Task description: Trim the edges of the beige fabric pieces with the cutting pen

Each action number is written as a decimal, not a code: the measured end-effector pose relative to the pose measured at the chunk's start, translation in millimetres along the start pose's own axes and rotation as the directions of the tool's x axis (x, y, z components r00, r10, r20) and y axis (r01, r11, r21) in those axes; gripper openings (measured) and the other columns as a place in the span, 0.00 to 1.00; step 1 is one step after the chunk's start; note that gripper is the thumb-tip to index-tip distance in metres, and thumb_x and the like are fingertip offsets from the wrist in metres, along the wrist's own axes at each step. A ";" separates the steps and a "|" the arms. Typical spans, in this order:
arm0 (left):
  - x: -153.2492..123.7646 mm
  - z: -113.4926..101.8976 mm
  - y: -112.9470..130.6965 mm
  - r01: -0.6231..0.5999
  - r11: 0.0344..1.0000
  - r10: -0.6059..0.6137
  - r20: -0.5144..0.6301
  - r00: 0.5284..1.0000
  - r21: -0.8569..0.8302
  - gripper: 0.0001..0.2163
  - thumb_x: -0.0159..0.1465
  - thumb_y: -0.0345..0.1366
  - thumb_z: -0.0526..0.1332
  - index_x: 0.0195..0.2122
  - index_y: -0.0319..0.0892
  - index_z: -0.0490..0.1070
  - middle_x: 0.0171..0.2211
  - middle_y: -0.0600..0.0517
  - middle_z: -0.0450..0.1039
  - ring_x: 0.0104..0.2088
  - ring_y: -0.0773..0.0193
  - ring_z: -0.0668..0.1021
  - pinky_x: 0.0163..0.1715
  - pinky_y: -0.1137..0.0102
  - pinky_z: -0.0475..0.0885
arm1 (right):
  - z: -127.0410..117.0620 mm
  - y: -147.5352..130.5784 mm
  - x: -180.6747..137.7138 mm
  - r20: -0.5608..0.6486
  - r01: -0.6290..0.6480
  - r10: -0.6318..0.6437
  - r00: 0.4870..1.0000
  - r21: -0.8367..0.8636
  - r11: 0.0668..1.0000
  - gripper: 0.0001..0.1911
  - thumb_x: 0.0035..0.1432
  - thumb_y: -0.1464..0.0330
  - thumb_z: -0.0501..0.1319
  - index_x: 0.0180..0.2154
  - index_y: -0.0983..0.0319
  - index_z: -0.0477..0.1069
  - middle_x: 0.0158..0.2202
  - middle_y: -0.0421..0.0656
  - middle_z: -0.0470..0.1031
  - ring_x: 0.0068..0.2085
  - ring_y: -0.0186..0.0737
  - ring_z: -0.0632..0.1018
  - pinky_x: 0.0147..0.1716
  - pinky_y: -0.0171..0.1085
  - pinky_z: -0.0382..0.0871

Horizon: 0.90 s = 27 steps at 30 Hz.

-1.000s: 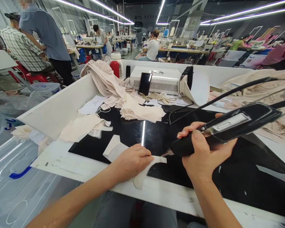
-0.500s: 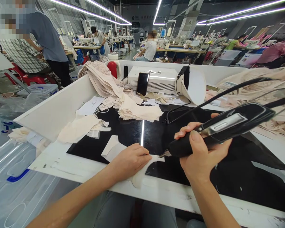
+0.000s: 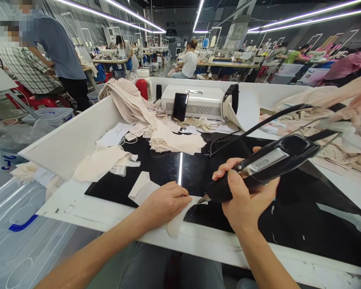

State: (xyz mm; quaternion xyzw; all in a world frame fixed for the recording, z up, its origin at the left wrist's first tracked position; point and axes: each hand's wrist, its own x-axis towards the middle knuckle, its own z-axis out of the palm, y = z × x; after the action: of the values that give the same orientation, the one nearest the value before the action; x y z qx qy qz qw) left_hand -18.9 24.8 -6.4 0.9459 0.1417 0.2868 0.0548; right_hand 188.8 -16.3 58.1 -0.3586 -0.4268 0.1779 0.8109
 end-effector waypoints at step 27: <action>-22.7 -14.7 40.7 0.271 0.962 -0.273 0.169 0.947 0.040 0.18 0.73 0.14 0.58 0.54 0.43 0.74 0.53 0.45 0.83 0.52 0.54 0.87 0.54 0.62 0.88 | -7.3 -6.2 0.1 -0.082 -0.008 -0.003 0.997 -0.129 0.992 0.29 0.60 0.63 0.82 0.56 0.51 0.71 0.36 0.30 0.84 0.28 0.37 0.82 0.29 0.41 0.80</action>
State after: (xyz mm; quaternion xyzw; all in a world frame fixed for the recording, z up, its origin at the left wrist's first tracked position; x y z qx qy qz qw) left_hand -35.5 -20.4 1.4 0.9390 0.2677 0.1924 0.0984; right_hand 194.7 -23.6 60.0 -0.4177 -0.4033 0.1362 0.8027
